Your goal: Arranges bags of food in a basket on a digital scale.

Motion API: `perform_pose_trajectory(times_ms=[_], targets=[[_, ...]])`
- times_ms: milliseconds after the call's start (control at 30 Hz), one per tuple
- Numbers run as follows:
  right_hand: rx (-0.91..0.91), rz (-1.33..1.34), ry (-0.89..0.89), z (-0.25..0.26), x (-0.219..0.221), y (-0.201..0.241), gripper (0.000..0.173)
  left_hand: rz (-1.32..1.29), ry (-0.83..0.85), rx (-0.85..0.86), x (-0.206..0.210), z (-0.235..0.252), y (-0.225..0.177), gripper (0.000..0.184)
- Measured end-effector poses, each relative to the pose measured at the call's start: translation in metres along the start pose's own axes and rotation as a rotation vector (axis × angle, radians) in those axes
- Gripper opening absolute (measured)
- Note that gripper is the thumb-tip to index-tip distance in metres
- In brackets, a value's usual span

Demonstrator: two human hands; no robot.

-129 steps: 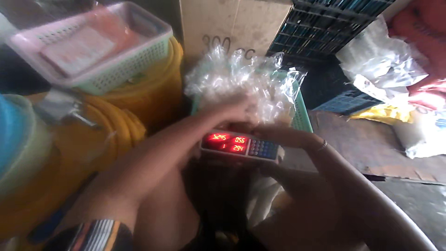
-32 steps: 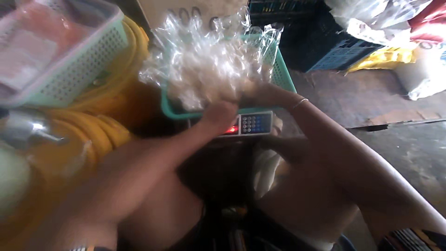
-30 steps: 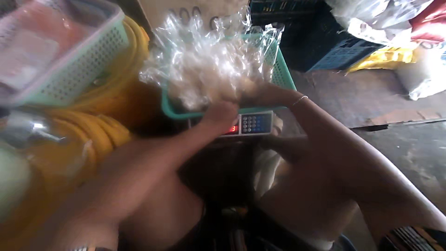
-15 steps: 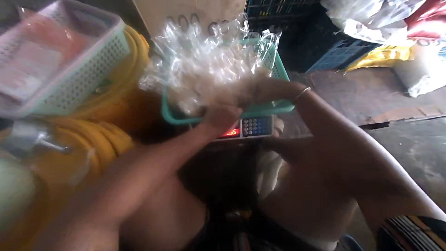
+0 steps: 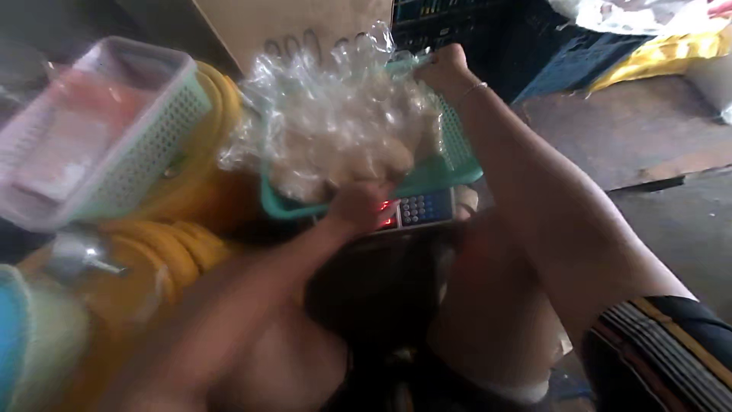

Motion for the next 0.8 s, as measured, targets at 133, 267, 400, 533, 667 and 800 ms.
perform_pose_trajectory(times_ms=[133, 267, 400, 533, 667, 800], targets=[[-0.222, 0.048, 0.048, -0.032, -0.038, 0.030, 0.025, -0.034, -0.009, 0.022, 0.001, 0.001, 0.003, 0.020], [-0.412, 0.128, 0.119, -0.055, -0.036, 0.041, 0.021, -0.009, 0.017, 0.014, 0.002, 0.001, 0.005, 0.021], [-0.393, 0.341, 0.170, -0.067, -0.052, 0.039, 0.015, -0.006, 0.015, 0.003, 0.001, -0.002, 0.004, 0.023], [-0.039, -0.106, 0.292, -0.066, -0.055, 0.006, 0.028, 0.016, 0.132, -0.112, 0.001, 0.001, 0.000, 0.024], [0.075, -0.361, 0.527, -0.068, 0.008, -0.020, 0.039, 0.055, 0.244, -0.219, 0.002, 0.007, -0.005, 0.029], [-0.048, -0.530, 0.500, -0.046, 0.050, -0.041, 0.045, 0.099, 0.225, -0.201, 0.006, 0.017, -0.015, 0.036]])
Point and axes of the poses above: each hand's wrist, its own z-axis towards the middle knuckle, its own x-axis out of the palm, y = z × x, the point moved 5 cm from there along z, towards the middle knuckle, and after that the axes turned 4 degrees about y, right-handed, at the moved point
